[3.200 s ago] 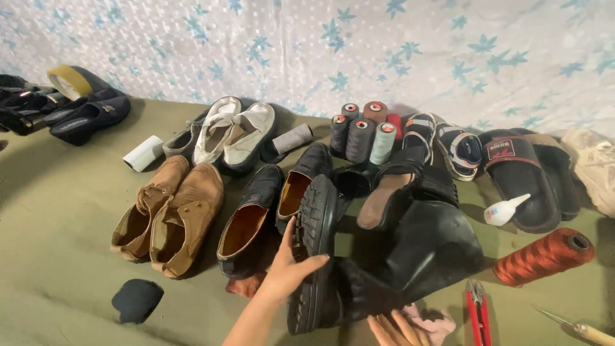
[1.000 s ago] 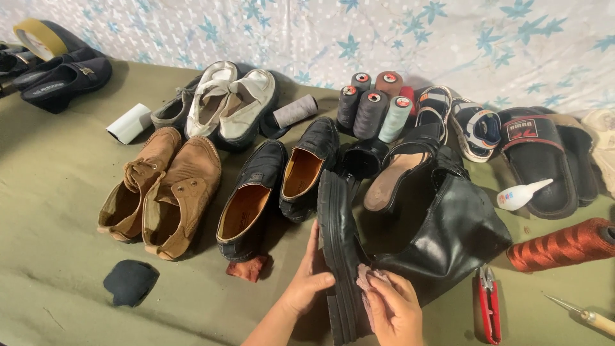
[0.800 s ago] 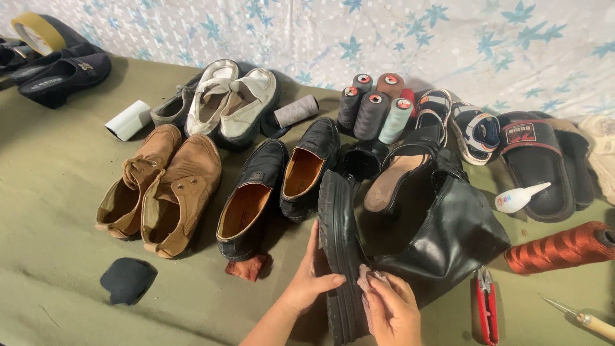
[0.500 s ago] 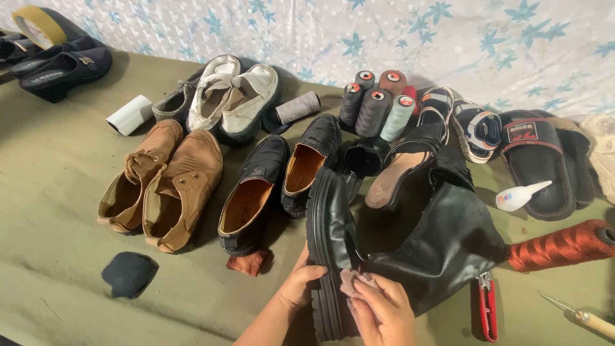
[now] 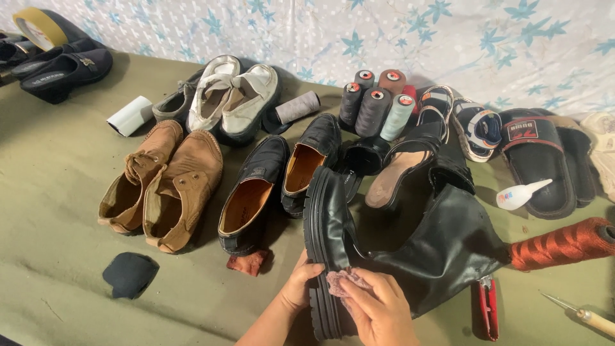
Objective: The person cleans a black boot with a cloth, then applies glue to the sole using a white bottle. They use a red multi-tool to spread the adhesive and a wooden-handled awl to work on the sole's edge.
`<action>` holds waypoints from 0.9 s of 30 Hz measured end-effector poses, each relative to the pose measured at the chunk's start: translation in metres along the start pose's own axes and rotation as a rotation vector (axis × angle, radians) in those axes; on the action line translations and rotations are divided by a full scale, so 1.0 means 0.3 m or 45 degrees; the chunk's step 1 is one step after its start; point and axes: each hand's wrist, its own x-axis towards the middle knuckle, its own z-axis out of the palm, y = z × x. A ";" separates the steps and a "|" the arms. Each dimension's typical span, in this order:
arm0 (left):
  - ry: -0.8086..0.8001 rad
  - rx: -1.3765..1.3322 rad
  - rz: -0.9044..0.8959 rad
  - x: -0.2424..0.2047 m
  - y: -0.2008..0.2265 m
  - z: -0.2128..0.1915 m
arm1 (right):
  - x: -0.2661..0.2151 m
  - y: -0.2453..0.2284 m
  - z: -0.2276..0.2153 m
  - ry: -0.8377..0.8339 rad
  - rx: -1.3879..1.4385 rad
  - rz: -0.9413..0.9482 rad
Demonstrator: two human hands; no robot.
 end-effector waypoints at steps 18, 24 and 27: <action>-0.024 0.744 0.289 0.018 0.055 0.075 | 0.234 0.031 0.081 0.133 0.106 -0.142; 0.075 0.510 0.104 0.007 -0.019 -0.019 | 0.081 -0.026 0.045 0.015 0.157 -0.027; 0.196 0.315 0.025 0.000 -0.004 0.020 | -0.096 -0.003 0.064 -0.050 0.034 0.077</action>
